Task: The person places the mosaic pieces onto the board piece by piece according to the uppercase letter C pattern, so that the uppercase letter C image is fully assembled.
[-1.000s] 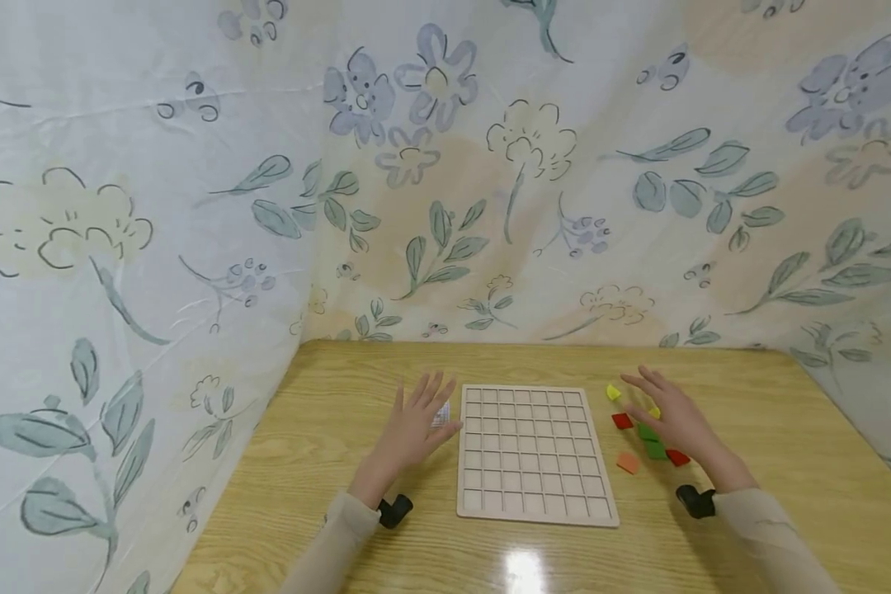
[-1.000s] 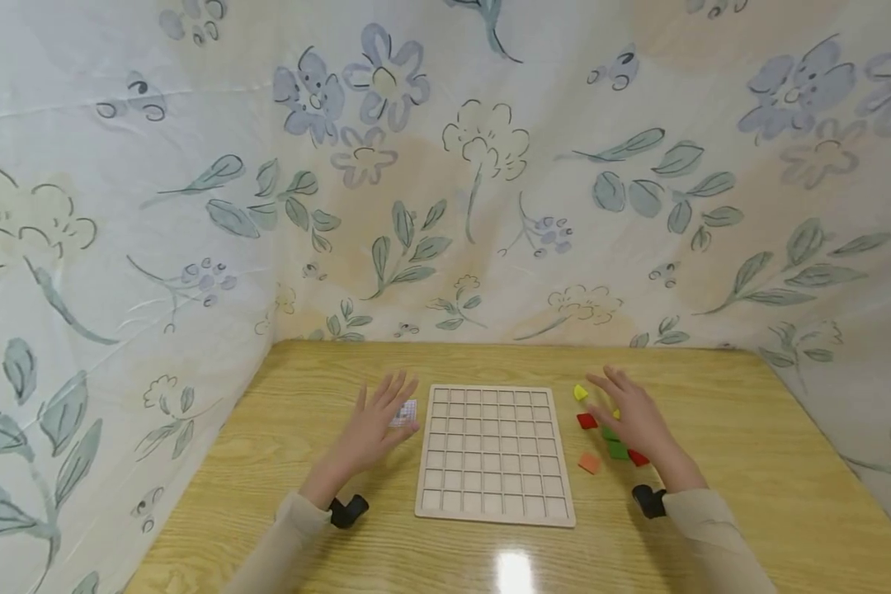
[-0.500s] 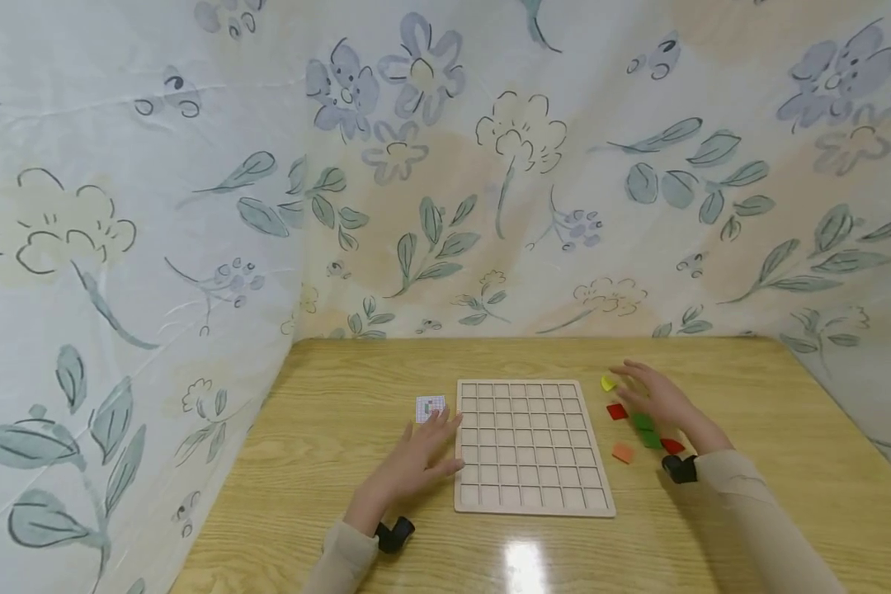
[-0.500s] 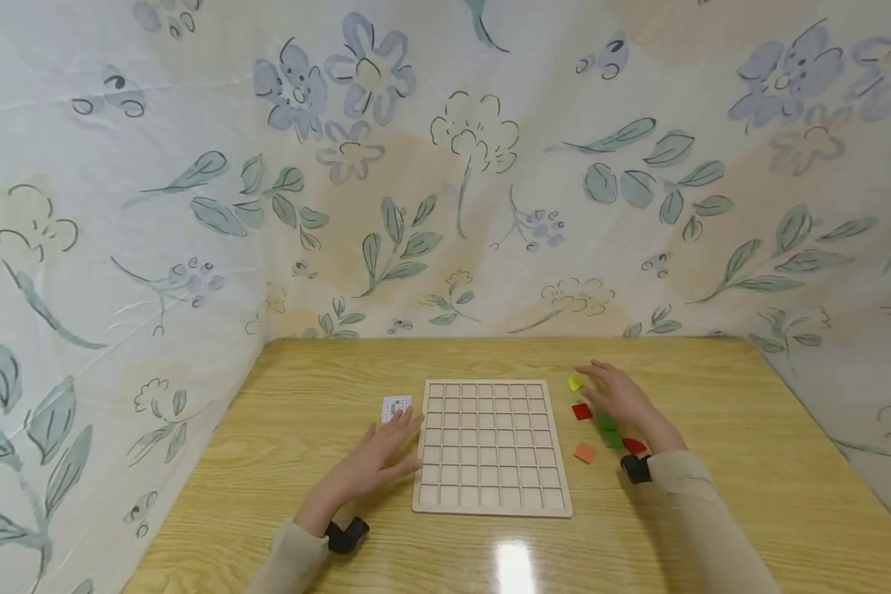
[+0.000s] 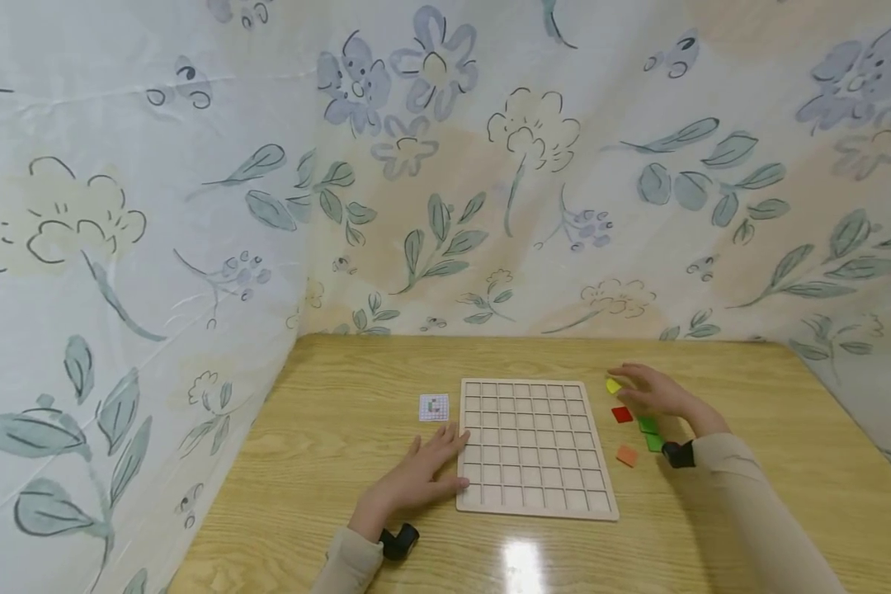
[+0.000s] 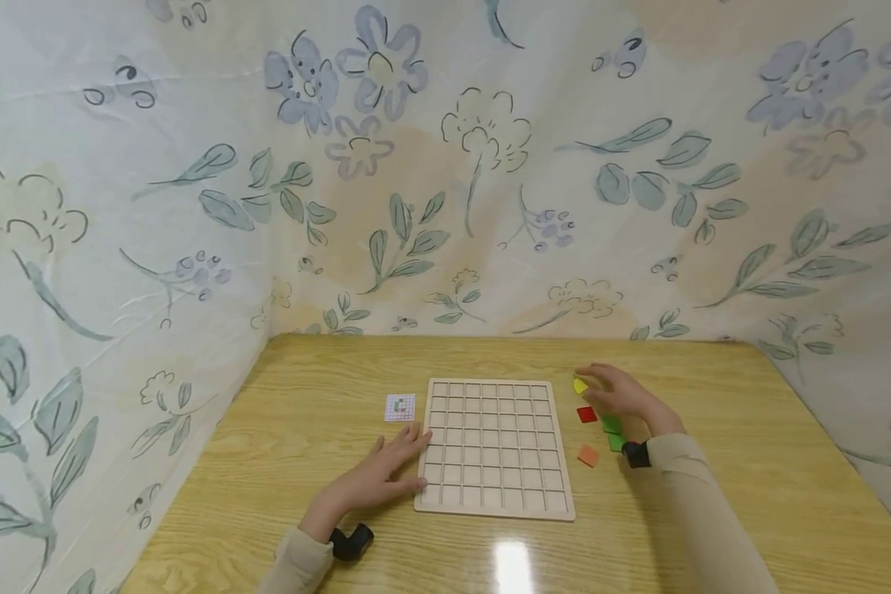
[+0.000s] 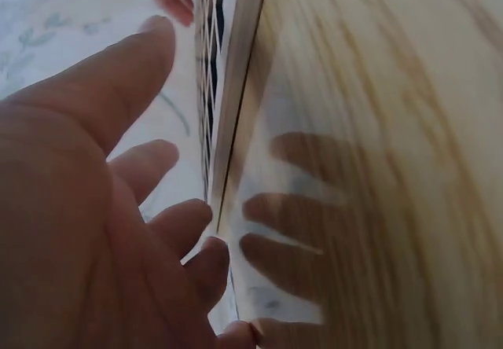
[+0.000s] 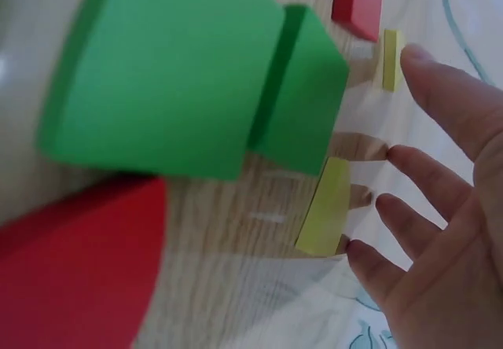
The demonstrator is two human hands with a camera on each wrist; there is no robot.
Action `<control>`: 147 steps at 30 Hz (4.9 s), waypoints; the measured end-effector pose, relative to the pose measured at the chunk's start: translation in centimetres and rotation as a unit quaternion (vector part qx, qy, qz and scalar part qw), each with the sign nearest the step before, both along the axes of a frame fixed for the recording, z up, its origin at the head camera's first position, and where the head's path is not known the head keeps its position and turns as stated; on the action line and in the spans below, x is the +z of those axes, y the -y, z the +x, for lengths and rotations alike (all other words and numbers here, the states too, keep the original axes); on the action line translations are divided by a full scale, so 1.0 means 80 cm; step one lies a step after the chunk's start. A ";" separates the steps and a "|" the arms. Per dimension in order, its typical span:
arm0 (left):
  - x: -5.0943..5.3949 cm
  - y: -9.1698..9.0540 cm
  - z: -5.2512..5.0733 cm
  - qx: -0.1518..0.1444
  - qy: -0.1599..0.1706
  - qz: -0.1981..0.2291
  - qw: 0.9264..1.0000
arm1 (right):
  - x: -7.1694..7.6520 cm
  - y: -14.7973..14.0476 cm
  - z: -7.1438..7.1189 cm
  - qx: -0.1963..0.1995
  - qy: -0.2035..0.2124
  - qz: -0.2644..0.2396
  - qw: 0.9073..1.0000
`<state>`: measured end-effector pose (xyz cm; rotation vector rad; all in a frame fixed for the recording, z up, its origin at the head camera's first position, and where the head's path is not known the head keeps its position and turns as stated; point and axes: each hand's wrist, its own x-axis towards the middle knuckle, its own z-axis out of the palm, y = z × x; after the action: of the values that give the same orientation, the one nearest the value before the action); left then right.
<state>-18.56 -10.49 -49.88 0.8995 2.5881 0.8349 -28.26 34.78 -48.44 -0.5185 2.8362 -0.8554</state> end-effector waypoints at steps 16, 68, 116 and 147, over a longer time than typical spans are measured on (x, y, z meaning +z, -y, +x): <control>-0.007 0.006 -0.003 -0.010 0.007 -0.002 1.000 | -0.013 -0.002 -0.010 0.047 -0.020 -0.026 0.998; -0.016 0.001 -0.002 -0.013 -0.002 0.007 1.000 | -0.006 0.024 -0.013 -0.052 -0.046 -0.042 0.997; -0.010 -0.001 -0.001 -0.006 -0.016 0.003 1.000 | -0.006 0.152 -0.003 -0.064 -0.019 -0.145 0.987; -0.012 0.003 0.000 -0.015 -0.003 0.009 1.000 | -0.023 0.207 0.011 -0.071 -0.006 -0.098 0.993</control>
<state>-18.54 -10.71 -50.88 0.9448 2.5692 0.8489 -27.37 18.22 -50.26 -0.3492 2.8435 -1.1696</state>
